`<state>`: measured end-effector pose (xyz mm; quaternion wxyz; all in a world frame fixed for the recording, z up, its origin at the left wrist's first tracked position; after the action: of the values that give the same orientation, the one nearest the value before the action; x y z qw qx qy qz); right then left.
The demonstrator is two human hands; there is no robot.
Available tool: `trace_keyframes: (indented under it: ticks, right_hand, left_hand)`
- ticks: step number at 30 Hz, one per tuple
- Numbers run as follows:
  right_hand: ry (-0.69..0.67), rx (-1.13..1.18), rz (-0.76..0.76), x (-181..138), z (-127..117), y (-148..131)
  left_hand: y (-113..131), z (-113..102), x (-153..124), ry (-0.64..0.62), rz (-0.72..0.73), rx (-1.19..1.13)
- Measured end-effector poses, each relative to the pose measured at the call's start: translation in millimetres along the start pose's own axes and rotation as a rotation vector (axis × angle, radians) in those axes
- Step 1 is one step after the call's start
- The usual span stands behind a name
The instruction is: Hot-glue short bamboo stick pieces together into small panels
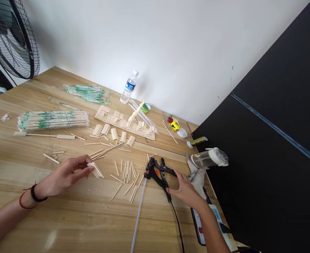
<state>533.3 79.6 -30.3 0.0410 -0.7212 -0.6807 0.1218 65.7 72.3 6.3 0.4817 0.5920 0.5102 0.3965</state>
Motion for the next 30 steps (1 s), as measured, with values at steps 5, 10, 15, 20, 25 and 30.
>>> trace_keyframes:
  ticks: [5,10,15,20,25,30]
  right_hand:
    - [0.023,-0.001,-0.043,8.5,0.4,-10.6]
    - [0.081,-0.053,-0.004,16.3,1.4,-5.6]
    - [0.154,-0.073,0.001,20.3,-0.9,-8.4]
    - [0.219,-0.060,-0.005,21.8,-17.5,-14.6]
    - [0.354,-0.080,0.029,21.3,-60.7,-16.4]
    - [0.391,-0.032,-0.070,6.1,-82.3,-74.2]
  left_hand:
    - [-0.3,-1.7,0.5,0.013,0.007,0.004]
    - [-0.6,-2.0,-0.5,0.007,0.007,0.023]
    - [0.7,-3.3,-1.5,0.014,0.022,0.092]
    - [4.9,-3.1,-3.7,0.006,0.063,0.125]
    - [10.5,-1.9,-5.8,0.002,0.092,0.138]
    - [6.6,9.2,-9.6,-0.067,0.018,0.010]
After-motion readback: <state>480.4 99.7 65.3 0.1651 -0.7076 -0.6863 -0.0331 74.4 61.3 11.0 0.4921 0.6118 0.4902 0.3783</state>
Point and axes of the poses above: each hand's wrist, its own x-axis towards the middle knuckle, its own z-axis out of the palm, y = z × x, the point moved 10 cm from there along x, towards the middle knuckle, and after that the axes turned 14 degrees about y, right-handed, at the moved point
